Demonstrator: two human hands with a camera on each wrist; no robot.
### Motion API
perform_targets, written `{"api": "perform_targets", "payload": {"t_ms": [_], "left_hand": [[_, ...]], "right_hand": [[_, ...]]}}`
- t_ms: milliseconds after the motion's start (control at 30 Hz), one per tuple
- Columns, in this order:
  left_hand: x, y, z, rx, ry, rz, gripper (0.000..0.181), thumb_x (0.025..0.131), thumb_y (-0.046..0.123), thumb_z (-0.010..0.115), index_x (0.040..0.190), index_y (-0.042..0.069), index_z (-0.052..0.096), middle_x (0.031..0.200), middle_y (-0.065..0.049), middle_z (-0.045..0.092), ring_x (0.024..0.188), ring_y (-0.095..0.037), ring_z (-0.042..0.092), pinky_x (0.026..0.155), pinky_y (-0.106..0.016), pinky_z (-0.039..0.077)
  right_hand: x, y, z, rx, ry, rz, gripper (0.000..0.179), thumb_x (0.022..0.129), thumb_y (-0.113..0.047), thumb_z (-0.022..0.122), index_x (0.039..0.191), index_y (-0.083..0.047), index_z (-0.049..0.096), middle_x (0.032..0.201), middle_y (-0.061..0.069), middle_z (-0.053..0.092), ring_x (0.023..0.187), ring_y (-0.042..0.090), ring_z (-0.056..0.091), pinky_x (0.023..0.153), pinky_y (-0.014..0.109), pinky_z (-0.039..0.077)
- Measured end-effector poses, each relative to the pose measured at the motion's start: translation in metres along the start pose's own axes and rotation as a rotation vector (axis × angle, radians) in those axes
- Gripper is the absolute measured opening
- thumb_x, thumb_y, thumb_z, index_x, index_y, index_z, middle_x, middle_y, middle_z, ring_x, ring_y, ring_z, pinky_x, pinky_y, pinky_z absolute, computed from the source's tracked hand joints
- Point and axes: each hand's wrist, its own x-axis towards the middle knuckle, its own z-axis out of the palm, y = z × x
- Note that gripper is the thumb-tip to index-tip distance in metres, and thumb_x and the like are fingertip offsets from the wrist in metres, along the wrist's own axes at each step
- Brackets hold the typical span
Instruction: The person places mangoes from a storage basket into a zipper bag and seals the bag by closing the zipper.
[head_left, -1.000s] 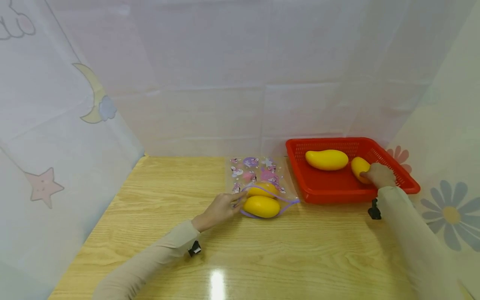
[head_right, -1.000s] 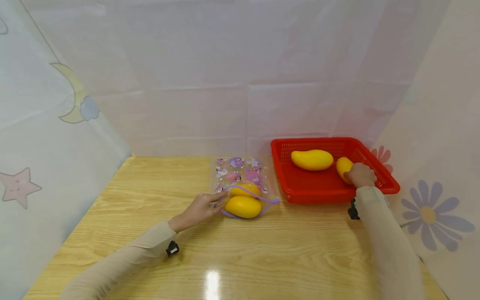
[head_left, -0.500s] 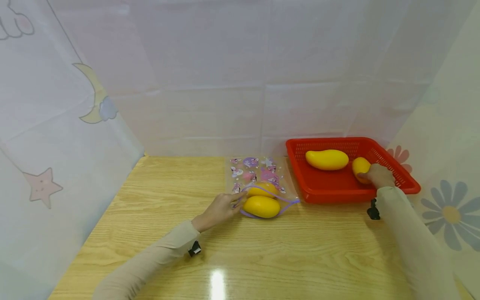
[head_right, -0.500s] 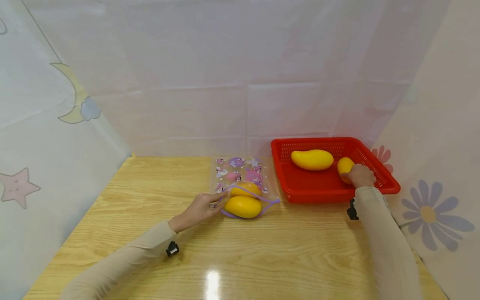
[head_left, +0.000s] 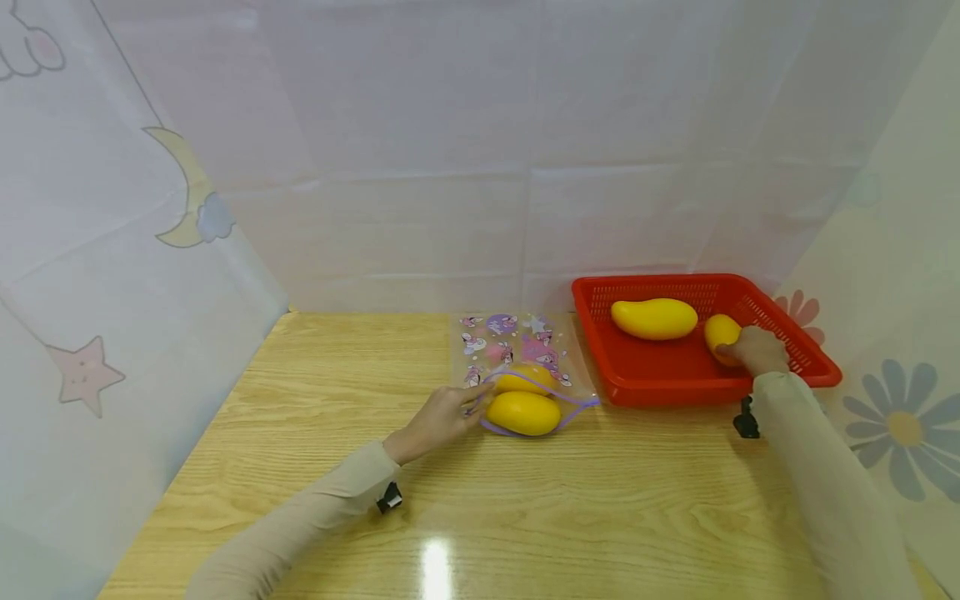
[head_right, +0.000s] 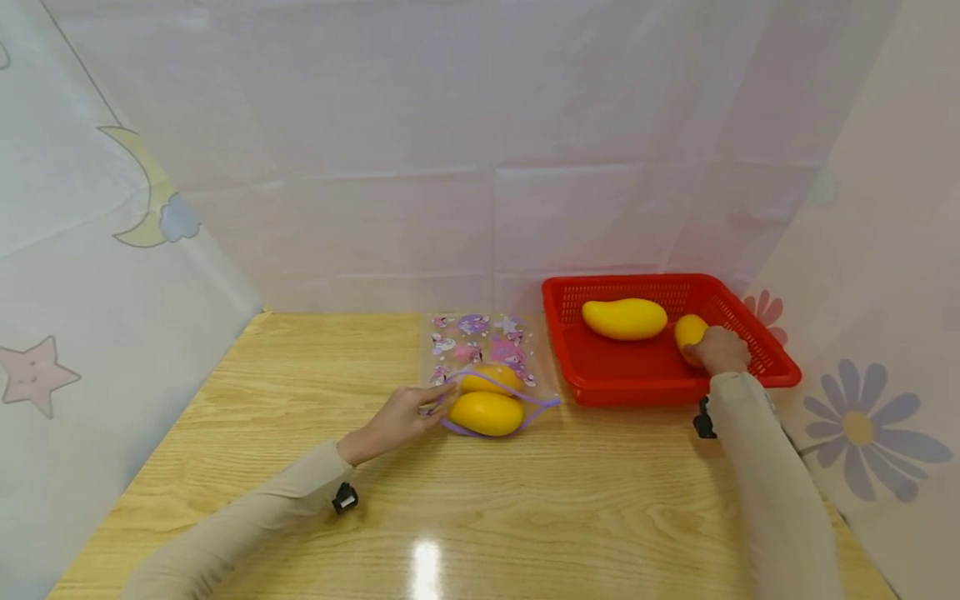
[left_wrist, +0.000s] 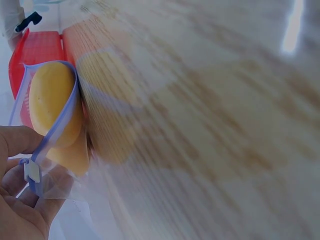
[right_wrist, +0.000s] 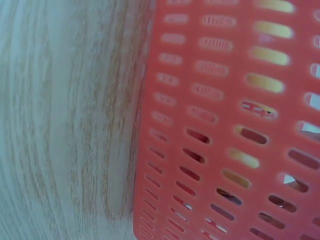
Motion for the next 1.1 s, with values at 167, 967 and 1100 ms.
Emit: {"api": "perform_targets", "payload": {"t_ms": [167, 967, 1100], "left_hand": [[-0.0001, -0.0005, 0.0006, -0.001, -0.005, -0.01, 0.047, 0.088, -0.004, 0.07, 0.133, -0.007, 0.056, 0.076, -0.009, 0.068, 0.041, 0.003, 0.029, 0.04, -0.014, 0.034], [-0.0006, -0.0024, 0.0015, -0.013, 0.015, 0.028, 0.052, 0.086, -0.006, 0.071, 0.136, -0.007, 0.054, 0.095, -0.017, 0.072, 0.042, 0.004, 0.026, 0.041, -0.014, 0.033], [-0.0003, -0.0039, 0.0028, -0.004, 0.015, 0.027, 0.048, 0.087, -0.004, 0.071, 0.133, -0.008, 0.056, 0.082, -0.012, 0.071, 0.043, 0.003, 0.028, 0.041, -0.014, 0.034]], "right_hand": [[0.0039, 0.0037, 0.0017, -0.004, 0.016, -0.022, 0.042, 0.093, -0.029, 0.064, 0.092, 0.012, 0.052, 0.07, 0.013, 0.046, 0.071, 0.034, 0.048, 0.067, 0.045, 0.042], [0.0042, -0.0002, -0.0017, -0.014, 0.087, -0.043, 0.039, 0.093, -0.027, 0.063, 0.083, 0.009, 0.051, 0.065, 0.01, 0.04, 0.066, 0.031, 0.045, 0.061, 0.042, 0.041], [0.0045, 0.0004, -0.0018, 0.002, 0.102, -0.029, 0.039, 0.093, -0.028, 0.063, 0.077, 0.005, 0.05, 0.063, 0.008, 0.039, 0.064, 0.029, 0.045, 0.059, 0.04, 0.038]]}}
